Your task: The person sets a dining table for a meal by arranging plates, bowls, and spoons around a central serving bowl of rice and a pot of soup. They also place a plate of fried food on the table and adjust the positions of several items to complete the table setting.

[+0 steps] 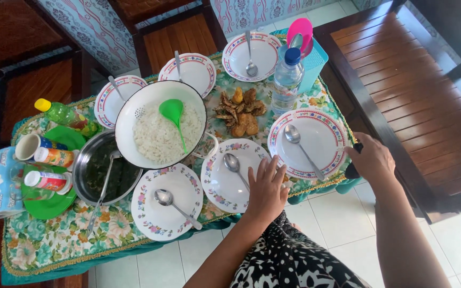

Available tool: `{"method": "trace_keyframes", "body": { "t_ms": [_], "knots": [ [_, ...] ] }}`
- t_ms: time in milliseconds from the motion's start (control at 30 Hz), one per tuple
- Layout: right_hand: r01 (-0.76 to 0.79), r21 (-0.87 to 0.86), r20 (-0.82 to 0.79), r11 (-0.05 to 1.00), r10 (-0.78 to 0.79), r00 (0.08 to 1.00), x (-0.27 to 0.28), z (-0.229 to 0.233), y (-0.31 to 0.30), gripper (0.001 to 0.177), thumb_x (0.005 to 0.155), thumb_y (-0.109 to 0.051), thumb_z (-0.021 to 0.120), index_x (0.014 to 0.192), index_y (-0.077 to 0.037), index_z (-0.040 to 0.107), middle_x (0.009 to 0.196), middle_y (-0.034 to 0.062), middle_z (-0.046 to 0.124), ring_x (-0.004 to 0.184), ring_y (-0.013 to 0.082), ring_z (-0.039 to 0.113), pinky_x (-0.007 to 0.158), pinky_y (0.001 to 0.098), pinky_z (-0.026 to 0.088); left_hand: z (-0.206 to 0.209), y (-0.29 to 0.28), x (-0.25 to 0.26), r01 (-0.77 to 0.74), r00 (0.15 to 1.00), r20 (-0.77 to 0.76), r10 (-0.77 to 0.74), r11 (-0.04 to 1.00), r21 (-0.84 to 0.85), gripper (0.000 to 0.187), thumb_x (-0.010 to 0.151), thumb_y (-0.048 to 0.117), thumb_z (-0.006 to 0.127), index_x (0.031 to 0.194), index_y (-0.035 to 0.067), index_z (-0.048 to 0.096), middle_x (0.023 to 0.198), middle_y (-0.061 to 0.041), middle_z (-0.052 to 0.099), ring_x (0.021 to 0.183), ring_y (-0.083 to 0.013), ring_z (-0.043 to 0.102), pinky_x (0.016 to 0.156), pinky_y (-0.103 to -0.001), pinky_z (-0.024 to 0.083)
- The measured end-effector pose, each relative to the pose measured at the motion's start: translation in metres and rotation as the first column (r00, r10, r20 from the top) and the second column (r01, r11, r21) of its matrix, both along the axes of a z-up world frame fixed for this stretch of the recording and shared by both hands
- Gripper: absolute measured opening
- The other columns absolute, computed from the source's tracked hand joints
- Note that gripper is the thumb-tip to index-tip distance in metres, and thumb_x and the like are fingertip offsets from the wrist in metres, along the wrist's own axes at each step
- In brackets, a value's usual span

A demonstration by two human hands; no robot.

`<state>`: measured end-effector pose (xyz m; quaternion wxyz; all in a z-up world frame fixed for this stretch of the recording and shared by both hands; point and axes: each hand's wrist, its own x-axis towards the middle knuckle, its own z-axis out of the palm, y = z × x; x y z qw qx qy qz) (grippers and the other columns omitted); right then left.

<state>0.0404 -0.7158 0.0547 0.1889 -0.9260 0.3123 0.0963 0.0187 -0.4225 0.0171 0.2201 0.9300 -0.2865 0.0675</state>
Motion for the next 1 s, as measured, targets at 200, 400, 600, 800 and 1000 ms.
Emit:
{"method": "trace_keyframes", "body": {
  "t_ms": [200,400,600,800,1000],
  "knots": [
    [-0.077,0.162,0.113,0.984,0.059,0.992,0.0,-0.057,-0.03,0.068,0.089,-0.043,0.068,0.154,-0.041,0.048,0.138,0.016,0.066,0.126,0.0428,0.06,0.105,0.055,0.05,-0.003,-0.01,0.001,0.031,0.997,-0.069,-0.023,0.994,0.109,0.06,0.09,0.031,0.073,0.143,0.009,0.058,0.156,-0.022,0.045,0.151,-0.0465,0.03,0.107,-0.078,0.025],
    [-0.14,0.191,0.077,0.971,0.128,0.989,0.001,-0.055,-0.038,0.071,0.084,-0.039,0.074,0.151,-0.039,0.051,0.128,0.0196,0.071,0.12,0.0433,0.065,0.102,0.0533,0.053,-0.002,-0.015,0.0,-0.002,0.99,-0.138,0.023,0.988,0.152,0.054,0.093,0.032,0.068,0.142,0.01,0.06,0.157,-0.02,0.046,0.152,-0.0463,0.026,0.108,-0.078,0.023],
    [-0.176,0.237,0.131,0.955,0.148,0.98,0.012,-0.042,-0.056,0.051,0.089,-0.04,0.07,0.14,-0.036,0.065,0.126,0.0201,0.073,0.117,0.0483,0.065,0.1,0.0564,0.052,-0.011,-0.02,-0.004,-0.046,0.987,-0.147,0.065,0.991,0.128,0.057,0.091,0.032,0.071,0.142,0.01,0.059,0.158,-0.019,0.045,0.151,-0.0453,0.028,0.107,-0.078,0.024],
    [-0.249,0.022,0.095,0.968,0.246,0.965,0.061,-0.007,-0.067,0.04,0.095,-0.044,0.064,0.135,-0.048,0.066,0.118,0.0161,0.076,0.11,0.042,0.07,0.098,0.0531,0.056,-0.009,-0.027,-0.01,-0.116,0.984,-0.128,0.127,0.989,0.089,0.058,0.089,0.03,0.075,0.141,0.01,0.059,0.158,-0.022,0.043,0.15,-0.0463,0.03,0.105,-0.078,0.028],
    [-0.422,-0.059,0.333,0.905,0.416,0.846,0.146,0.024,-0.046,0.059,0.094,-0.036,0.064,0.151,-0.042,0.051,0.123,0.014,0.07,0.109,0.0471,0.066,0.09,0.0626,0.055,-0.011,-0.03,-0.007,-0.141,0.985,-0.1,0.143,0.989,0.034,0.063,0.085,0.027,0.079,0.141,0.008,0.057,0.156,-0.026,0.042,0.147,-0.0477,0.034,0.103,-0.079,0.032]
  ]
}}
